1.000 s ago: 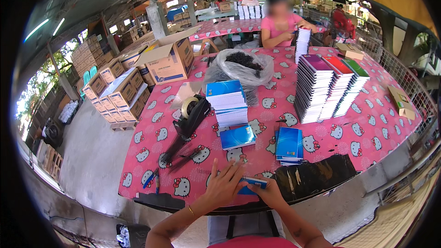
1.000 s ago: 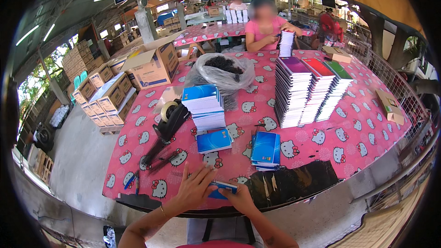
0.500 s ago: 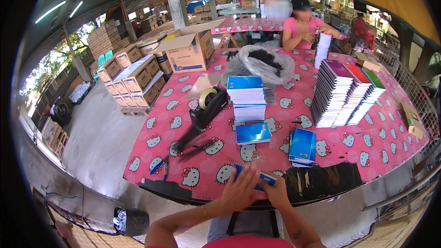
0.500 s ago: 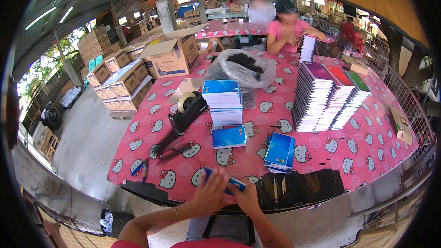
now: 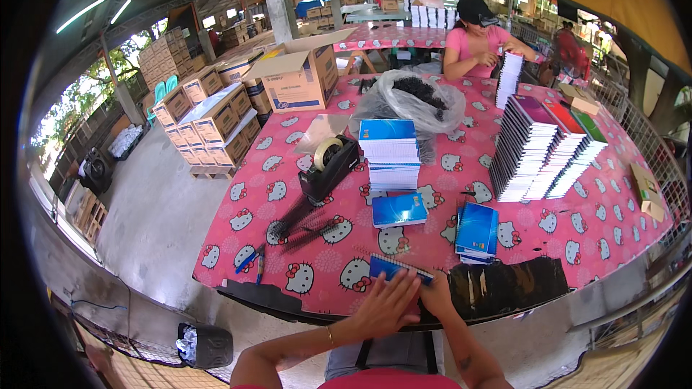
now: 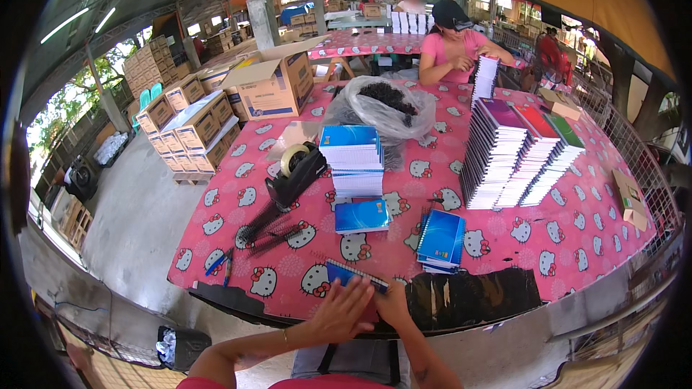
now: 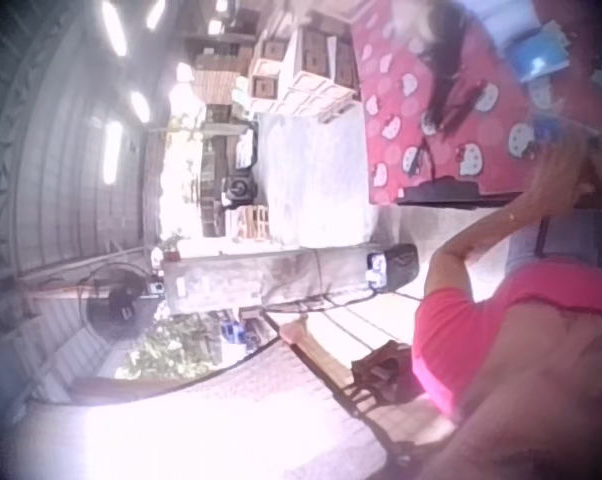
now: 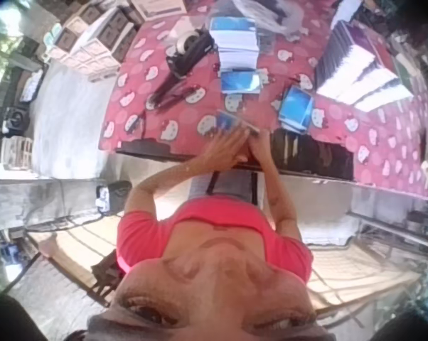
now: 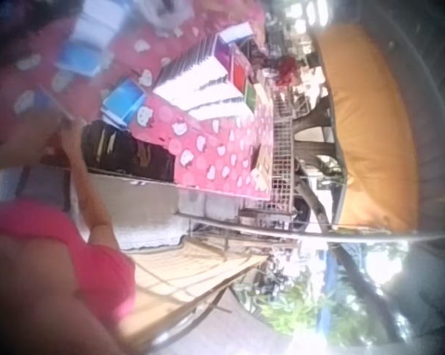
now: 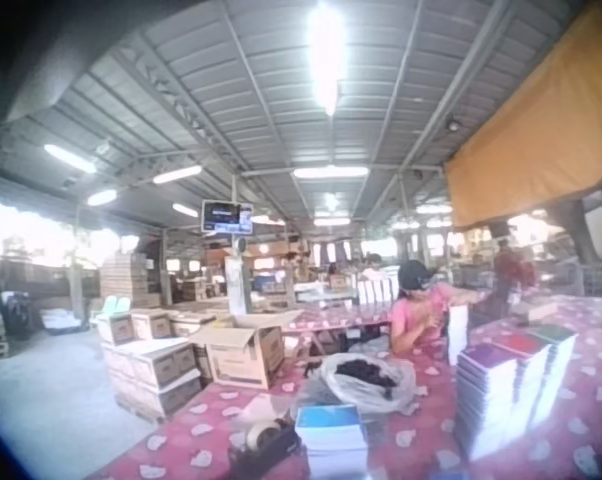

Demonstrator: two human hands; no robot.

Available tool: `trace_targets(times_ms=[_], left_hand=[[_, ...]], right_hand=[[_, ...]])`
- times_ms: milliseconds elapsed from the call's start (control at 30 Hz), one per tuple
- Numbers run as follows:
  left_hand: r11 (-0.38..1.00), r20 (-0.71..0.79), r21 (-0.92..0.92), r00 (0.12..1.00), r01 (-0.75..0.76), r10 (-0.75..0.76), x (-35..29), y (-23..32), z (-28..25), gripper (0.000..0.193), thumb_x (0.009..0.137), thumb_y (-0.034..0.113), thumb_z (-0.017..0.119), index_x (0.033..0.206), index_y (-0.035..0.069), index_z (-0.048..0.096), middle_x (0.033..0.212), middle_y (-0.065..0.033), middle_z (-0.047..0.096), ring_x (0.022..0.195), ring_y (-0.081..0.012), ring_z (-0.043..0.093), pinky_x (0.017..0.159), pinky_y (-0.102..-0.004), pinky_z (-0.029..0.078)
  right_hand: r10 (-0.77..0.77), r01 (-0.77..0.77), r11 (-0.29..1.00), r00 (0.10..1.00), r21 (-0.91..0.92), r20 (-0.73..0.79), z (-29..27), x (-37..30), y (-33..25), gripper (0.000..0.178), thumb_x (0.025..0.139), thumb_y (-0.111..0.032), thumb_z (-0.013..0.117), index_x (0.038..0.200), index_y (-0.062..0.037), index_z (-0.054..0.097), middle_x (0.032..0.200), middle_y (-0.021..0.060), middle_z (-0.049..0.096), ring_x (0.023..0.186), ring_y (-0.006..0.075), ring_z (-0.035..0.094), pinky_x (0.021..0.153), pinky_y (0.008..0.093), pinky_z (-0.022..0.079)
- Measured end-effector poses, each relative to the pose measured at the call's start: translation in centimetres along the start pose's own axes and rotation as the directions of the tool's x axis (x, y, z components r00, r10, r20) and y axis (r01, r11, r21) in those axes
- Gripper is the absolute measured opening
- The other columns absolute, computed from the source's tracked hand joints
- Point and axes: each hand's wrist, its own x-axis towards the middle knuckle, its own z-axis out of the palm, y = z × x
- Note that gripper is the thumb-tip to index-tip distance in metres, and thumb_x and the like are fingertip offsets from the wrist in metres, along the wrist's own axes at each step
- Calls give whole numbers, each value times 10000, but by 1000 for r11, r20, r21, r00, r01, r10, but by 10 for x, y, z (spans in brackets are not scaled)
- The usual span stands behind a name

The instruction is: The person repeatedly picks up blue spiral-bound notebooks from a table, aligns them, and places them into a growing stack. The person handles the notebooks one at a time throughout the clip.

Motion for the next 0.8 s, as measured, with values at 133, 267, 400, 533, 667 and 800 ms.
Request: trace_targets(times_ms=[133, 267, 400, 533, 667, 800], left_hand=[[991, 41, 115, 997, 63, -68, 27, -10, -12, 729, 975, 527, 496, 1485, 14, 405, 1560, -194, 363, 1470, -361, 308, 1165, -605, 174], [995, -57, 69, 996, 70, -67, 16, -12, -9, 586, 970, 418, 566, 1418, 48, 489, 1455, -154, 487, 1377, -313, 436, 1166, -581, 202], [998, -54, -18, 996, 67, -68, 38, -35, -19, 347, 934, 271, 655, 1234, 97, 637, 1235, -79, 655, 1175, -264, 609, 1181, -552, 198], [996, -171, -88, 984, 31, -46, 44, -31, -18, 223, 902, 196, 691, 1106, 108, 670, 1040, -35, 676, 976, -245, 642, 1080, -505, 330], [992, -212, -123, 977, -6, -20, 48, -31, -19, 240, 874, 163, 708, 1102, 102, 663, 1000, -60, 649, 905, -265, 615, 903, -447, 424], [989, -217, -148, 976, -18, -15, 50, -28, -20, 252, 856, 135, 713, 1098, 94, 660, 1007, -85, 631, 896, -282, 603, 809, -422, 451]], right_hand=[[88, -74, 990, 990, -122, 111, -3, -1, 25, 305, 880, -72, 645, 1174, 6, 676, 1036, 100, 736, 961, 111, 637, 851, 306, 518], [-16, 21, 997, 997, -73, 75, 4, -2, 49, 371, 854, -24, 661, 1224, -12, 652, 974, 134, 724, 880, 164, 664, 804, 320, 518], [25, -20, 999, 994, -47, 110, 1, 2, 27, 357, 842, -43, 722, 1192, -12, 662, 966, 138, 709, 860, 145, 648, 782, 317, 511], [-99, 105, 983, 994, -150, 50, -7, 0, 9, 327, 829, -43, 755, 1141, 4, 670, 1065, 138, 686, 928, 165, 643, 812, 313, 510], [-54, 50, 972, 998, -230, -14, -24, -8, -10, 339, 818, -40, 772, 1139, 13, 677, 1132, 133, 674, 991, 183, 651, 855, 321, 522], [-50, 49, 989, 999, -139, -7, -36, -11, -17, 336, 845, -37, 756, 1169, 8, 680, 1099, 118, 690, 943, 160, 665, 821, 298, 538]])
